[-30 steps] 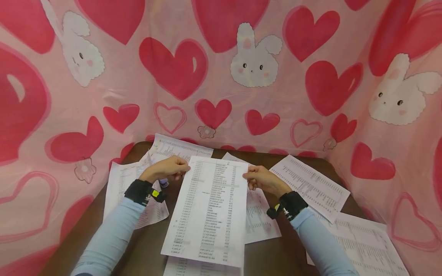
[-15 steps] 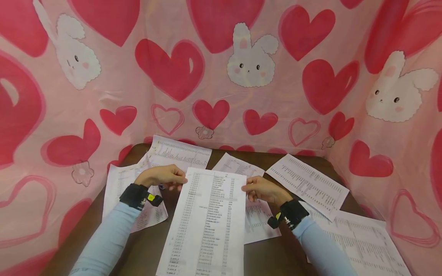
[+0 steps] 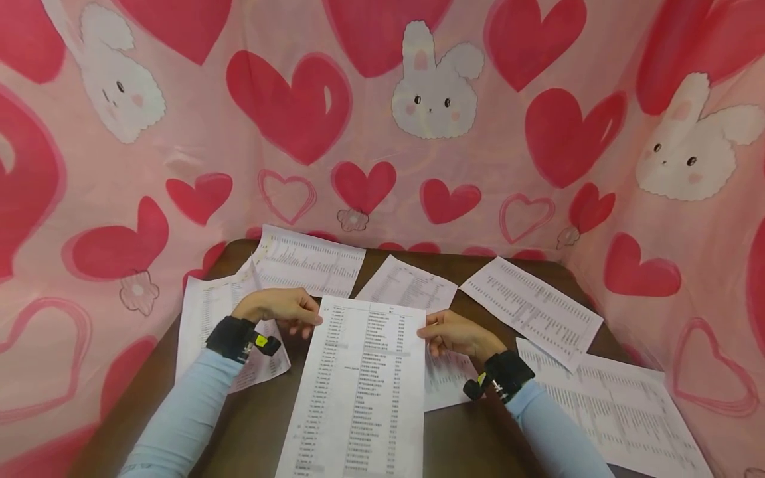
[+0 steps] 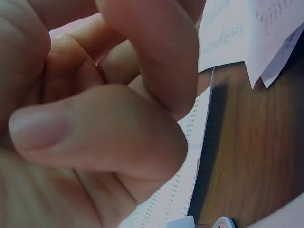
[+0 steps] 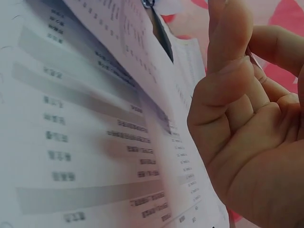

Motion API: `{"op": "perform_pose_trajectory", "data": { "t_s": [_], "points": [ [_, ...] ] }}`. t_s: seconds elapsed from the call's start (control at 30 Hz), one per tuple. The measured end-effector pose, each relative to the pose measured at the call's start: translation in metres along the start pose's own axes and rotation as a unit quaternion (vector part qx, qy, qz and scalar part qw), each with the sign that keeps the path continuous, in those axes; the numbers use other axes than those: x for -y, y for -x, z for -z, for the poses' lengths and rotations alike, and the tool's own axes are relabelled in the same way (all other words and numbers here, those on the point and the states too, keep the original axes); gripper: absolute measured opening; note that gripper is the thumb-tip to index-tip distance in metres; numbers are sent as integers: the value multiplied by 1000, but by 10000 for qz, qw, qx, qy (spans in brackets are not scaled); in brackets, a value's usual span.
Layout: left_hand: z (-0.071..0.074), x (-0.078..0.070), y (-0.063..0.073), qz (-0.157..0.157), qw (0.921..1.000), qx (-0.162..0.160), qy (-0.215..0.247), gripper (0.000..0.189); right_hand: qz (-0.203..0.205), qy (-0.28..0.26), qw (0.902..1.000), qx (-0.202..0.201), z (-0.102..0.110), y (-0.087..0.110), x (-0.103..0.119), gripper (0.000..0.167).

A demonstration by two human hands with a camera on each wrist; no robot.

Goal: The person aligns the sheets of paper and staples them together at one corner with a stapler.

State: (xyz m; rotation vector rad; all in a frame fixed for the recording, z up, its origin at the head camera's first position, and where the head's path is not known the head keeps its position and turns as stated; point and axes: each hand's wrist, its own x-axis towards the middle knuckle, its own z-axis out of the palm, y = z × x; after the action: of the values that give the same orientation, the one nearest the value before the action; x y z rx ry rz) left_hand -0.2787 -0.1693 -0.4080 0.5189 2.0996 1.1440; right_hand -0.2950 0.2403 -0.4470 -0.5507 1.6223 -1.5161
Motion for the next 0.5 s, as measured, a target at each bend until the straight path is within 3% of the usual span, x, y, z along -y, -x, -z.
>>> {"op": "perform_pose_trajectory", "data": {
  "t_s": [0.5],
  "points": [
    [-7, 9, -1, 219, 9993, 66, -290, 20, -411, 461, 9977, -293, -7, -1, -10, 30]
  ]
}}
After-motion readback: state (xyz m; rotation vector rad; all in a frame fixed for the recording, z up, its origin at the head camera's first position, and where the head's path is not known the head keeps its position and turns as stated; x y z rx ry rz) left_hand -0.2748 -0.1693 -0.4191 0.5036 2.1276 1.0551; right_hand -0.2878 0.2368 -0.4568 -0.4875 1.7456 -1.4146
